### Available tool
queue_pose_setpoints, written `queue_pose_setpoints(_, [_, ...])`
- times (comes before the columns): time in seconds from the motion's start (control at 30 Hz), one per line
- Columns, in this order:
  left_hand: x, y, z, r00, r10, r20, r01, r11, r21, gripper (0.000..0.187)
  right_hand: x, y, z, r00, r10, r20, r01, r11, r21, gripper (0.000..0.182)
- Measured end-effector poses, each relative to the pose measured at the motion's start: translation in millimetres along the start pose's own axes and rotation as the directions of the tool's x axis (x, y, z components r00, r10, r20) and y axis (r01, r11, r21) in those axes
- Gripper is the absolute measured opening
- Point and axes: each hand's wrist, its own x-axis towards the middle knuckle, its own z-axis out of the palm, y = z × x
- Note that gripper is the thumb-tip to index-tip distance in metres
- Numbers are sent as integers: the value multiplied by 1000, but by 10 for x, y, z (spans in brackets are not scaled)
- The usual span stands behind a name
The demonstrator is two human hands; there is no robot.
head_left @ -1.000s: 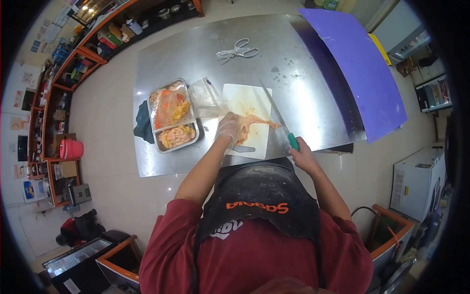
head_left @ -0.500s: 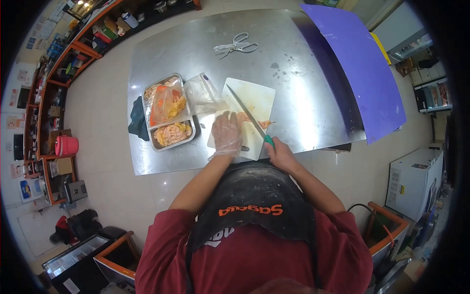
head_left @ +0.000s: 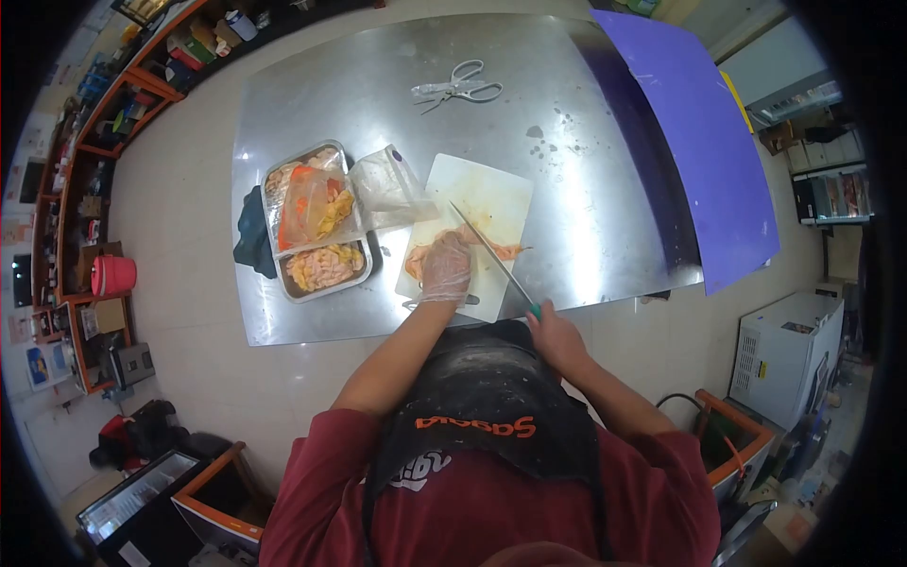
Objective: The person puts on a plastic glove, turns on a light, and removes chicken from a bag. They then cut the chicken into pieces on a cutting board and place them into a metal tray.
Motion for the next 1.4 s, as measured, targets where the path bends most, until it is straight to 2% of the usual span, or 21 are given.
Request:
queue_pose_setpoints(0.07, [-31,4,83,995,-19,-98,8,994,-109,7,469,-244,150,990,-99,-96,103,994,42,37])
queue_pose_setpoints(0.13, [-36,70,-95,995,28,-95,-36,996,-83,6,977,-488,305,981,-122,-153,131,990,50,35])
queue_pose_setpoints(0.23, [-166,-14,-46,996,90,-28,-91,995,-44,10,850,-501,189,975,-162,-153,175,982,77,36])
queue_pose_setpoints(0.37, [-104,-51,52,996,11,87,-8,999,-31,16,38,45,72,1000,12,22,-11,999,-40,38])
queue_pose_setpoints(0.47, [-143,-61,22,993,102,-53,-103,995,-10,17,45,145,113,1000,-12,3,12,1000,-17,37])
queue_pose_setpoints(0.53, [-130,102,-358,998,58,12,-57,996,-72,17,479,-210,90,998,-62,-29,62,998,-20,37])
queue_pose_setpoints(0.6, [-207,145,-451,996,32,86,-23,994,-103,17,970,-410,214,975,-195,-104,199,980,24,36])
queue_pose_setpoints(0.67, [-297,81,-346,988,35,152,-18,993,-114,17,927,-458,231,987,-136,-87,141,989,47,35])
queue_pose_setpoints(0.77, [-260,-58,-254,997,-56,54,69,959,-274,16,499,-176,115,989,-121,-80,120,993,-14,36])
queue_pose_setpoints(0.83, [-328,-163,-262,992,-116,55,128,924,-359,16,69,2,-126,985,102,135,-94,993,-68,40])
queue_pose_setpoints(0.93, [-330,-306,-366,983,-169,74,184,870,-456,19,-32,68,-201,986,86,142,-77,995,-69,39])
queue_pose_setpoints(0.97, [-318,-332,-394,981,-177,81,194,851,-487,20,83,38,-118,997,10,72,-5,998,-69,39])
queue_pose_setpoints(1.0, [-298,-381,-422,980,-156,124,198,825,-529,21,316,-64,-42,998,-69,0,69,995,-76,40])
queue_pose_setpoints(1.07, [-384,-452,-488,969,-109,223,225,765,-603,25,797,-413,-48,992,-116,41,116,993,15,41])
queue_pose_setpoints(1.13, [-406,-369,-796,971,-139,194,237,667,-707,27,958,-680,-69,983,-172,-63,179,978,112,41])
queue_pose_setpoints(1.23, [-283,-608,-951,970,-153,191,244,651,-719,33,778,-455,-130,994,-92,60,89,994,57,41])
queue_pose_setpoints(1.3, [-175,-605,-1226,947,-227,228,320,594,-738,36,426,-81,-172,994,-48,99,49,999,-10,40])
queue_pose_setpoints(1.33, [-119,-352,-1635,801,-293,522,560,59,-826,35,226,94,-194,992,-21,123,25,999,-24,38])
queue_pose_setpoints(1.4, [-47,-222,-1774,814,-306,494,532,51,-845,31,153,231,-347,991,-31,131,43,995,-85,35])
